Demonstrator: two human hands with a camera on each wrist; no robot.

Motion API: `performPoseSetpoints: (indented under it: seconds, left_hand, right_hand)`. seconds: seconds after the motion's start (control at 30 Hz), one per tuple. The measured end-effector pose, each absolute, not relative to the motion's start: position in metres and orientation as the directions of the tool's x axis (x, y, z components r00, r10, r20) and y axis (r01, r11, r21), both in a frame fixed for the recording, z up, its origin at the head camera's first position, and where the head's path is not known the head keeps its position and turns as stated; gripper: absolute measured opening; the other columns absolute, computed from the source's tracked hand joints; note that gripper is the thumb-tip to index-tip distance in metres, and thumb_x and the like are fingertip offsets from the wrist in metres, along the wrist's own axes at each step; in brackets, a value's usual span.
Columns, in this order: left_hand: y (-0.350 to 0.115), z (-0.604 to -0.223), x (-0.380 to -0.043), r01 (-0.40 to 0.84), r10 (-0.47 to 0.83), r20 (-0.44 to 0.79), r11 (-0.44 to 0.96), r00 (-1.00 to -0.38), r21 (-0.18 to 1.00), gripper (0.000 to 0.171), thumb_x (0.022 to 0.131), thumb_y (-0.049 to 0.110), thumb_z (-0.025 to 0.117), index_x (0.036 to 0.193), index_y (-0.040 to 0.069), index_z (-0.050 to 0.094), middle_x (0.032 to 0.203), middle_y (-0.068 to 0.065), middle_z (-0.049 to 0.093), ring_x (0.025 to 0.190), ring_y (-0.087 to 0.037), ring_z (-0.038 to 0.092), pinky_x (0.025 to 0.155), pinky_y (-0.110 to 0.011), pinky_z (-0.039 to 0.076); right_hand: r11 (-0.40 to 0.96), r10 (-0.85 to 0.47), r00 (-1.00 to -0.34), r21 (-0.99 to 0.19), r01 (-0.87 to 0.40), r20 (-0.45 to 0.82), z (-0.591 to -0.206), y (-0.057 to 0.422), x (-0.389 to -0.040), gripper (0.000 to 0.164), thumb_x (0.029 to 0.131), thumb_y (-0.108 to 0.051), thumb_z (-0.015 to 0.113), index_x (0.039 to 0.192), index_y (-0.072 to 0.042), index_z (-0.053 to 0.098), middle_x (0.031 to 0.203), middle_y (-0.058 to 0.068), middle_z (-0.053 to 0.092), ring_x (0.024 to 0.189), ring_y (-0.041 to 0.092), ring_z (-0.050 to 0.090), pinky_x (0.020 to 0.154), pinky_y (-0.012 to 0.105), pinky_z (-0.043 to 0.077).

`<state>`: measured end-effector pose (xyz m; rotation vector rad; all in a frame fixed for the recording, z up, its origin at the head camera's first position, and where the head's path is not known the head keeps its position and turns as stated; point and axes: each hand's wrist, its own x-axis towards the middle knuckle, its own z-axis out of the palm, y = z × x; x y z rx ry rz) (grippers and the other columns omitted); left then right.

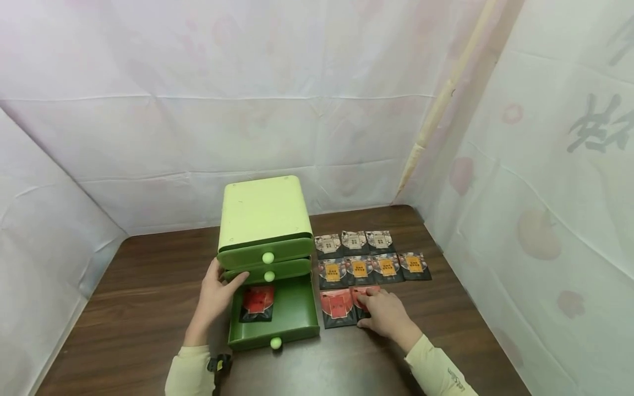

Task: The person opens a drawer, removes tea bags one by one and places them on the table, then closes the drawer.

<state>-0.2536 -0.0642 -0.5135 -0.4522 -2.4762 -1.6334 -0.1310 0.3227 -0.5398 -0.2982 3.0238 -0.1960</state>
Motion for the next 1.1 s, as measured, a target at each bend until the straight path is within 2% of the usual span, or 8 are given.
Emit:
performPoseSetpoints:
  seconds: [0.23, 0.43, 0.53, 0.67, 0.8, 0.9, 1.0, 1.1]
  left_hand:
    - [-0.063, -0.514, -0.255, 0.323, 0.166, 0.281, 0.341, -0.945, 0.883, 0.071, 0.080, 0.042, 0.070, 0.140, 0.029, 0.035, 0.132, -0.003, 0.043, 0.117, -0.025, 0.046, 0.090, -0.055, 0.044]
    - [-0.062, -0.509, -0.253, 0.310, 0.170, 0.266, 0.340, -0.949, 0.888, 0.070, 0.081, 0.038, 0.071, 0.140, 0.026, 0.036, 0.132, -0.005, 0.043, 0.117, -0.027, 0.046, 0.089, -0.055, 0.044]
    - [-0.060, -0.498, -0.247, 0.315, 0.175, 0.269, 0.339, -0.947, 0.887, 0.069, 0.082, 0.029, 0.071, 0.141, 0.018, 0.037, 0.130, -0.010, 0.044, 0.117, -0.031, 0.046, 0.089, -0.057, 0.044]
    - [-0.059, -0.488, -0.240, 0.323, 0.181, 0.276, 0.336, -0.944, 0.885, 0.067, 0.083, 0.023, 0.071, 0.140, 0.012, 0.037, 0.128, -0.014, 0.044, 0.115, -0.034, 0.047, 0.087, -0.059, 0.044]
    - [-0.061, -0.500, -0.247, 0.306, 0.177, 0.259, 0.347, -0.950, 0.887, 0.067, 0.082, 0.033, 0.070, 0.140, 0.021, 0.038, 0.129, -0.009, 0.044, 0.115, -0.029, 0.047, 0.088, -0.056, 0.045]
    - [-0.063, -0.510, -0.252, 0.300, 0.168, 0.256, 0.351, -0.952, 0.887, 0.068, 0.080, 0.040, 0.070, 0.139, 0.028, 0.038, 0.130, -0.005, 0.043, 0.116, -0.026, 0.046, 0.090, -0.055, 0.044]
    - [-0.064, -0.514, -0.254, 0.304, 0.162, 0.263, 0.347, -0.951, 0.887, 0.068, 0.079, 0.043, 0.070, 0.139, 0.033, 0.037, 0.132, -0.003, 0.042, 0.117, -0.026, 0.046, 0.090, -0.056, 0.044]
    - [-0.063, -0.514, -0.255, 0.308, 0.171, 0.263, 0.346, -0.949, 0.886, 0.069, 0.079, 0.044, 0.070, 0.139, 0.034, 0.037, 0.133, -0.003, 0.041, 0.117, -0.026, 0.045, 0.090, -0.056, 0.043]
  right_hand:
    - [0.972, -0.214, -0.977, -0.101, -0.213, 0.005, -0.534, 0.317, -0.130, 0.066, 0.066, -0.050, 0.078, 0.120, -0.015, 0.063, 0.114, 0.012, 0.063, 0.096, 0.033, 0.058, 0.076, 0.054, 0.050]
    - [0.970, -0.238, -0.953, -0.009, -0.244, 0.189, -0.521, 0.307, -0.133, 0.043, 0.074, -0.041, 0.075, 0.105, -0.012, 0.069, 0.095, 0.007, 0.068, 0.084, 0.026, 0.060, 0.069, 0.047, 0.053]
    - [0.965, -0.254, -0.927, 0.015, -0.260, 0.278, -0.511, 0.299, -0.137, 0.030, 0.075, -0.033, 0.075, 0.095, -0.011, 0.070, 0.085, 0.005, 0.067, 0.076, 0.024, 0.058, 0.064, 0.044, 0.053]
    - [0.955, -0.282, -0.905, 0.002, -0.297, 0.319, -0.497, 0.285, -0.141, 0.024, 0.076, -0.028, 0.074, 0.092, -0.011, 0.071, 0.084, 0.004, 0.067, 0.076, 0.022, 0.058, 0.065, 0.043, 0.052]
    - [0.932, -0.338, -0.870, 0.002, -0.361, 0.359, -0.488, 0.267, -0.145, 0.021, 0.076, -0.028, 0.074, 0.090, -0.012, 0.070, 0.082, 0.003, 0.066, 0.075, 0.021, 0.058, 0.067, 0.042, 0.053]
    - [0.909, -0.388, -0.835, 0.011, -0.417, 0.391, -0.484, 0.251, -0.150, 0.017, 0.078, -0.029, 0.072, 0.087, -0.015, 0.069, 0.081, 0.001, 0.066, 0.073, 0.019, 0.057, 0.064, 0.040, 0.052]
    - [0.891, -0.423, -0.818, 0.016, -0.453, 0.390, -0.482, 0.234, -0.156, 0.016, 0.081, -0.031, 0.069, 0.089, -0.017, 0.069, 0.083, -0.001, 0.065, 0.074, 0.018, 0.056, 0.061, 0.038, 0.051]
    - [0.876, -0.452, -0.812, 0.010, -0.483, 0.369, -0.480, 0.216, -0.161, 0.019, 0.081, -0.033, 0.068, 0.092, -0.018, 0.069, 0.086, -0.002, 0.066, 0.077, 0.017, 0.057, 0.064, 0.037, 0.052]
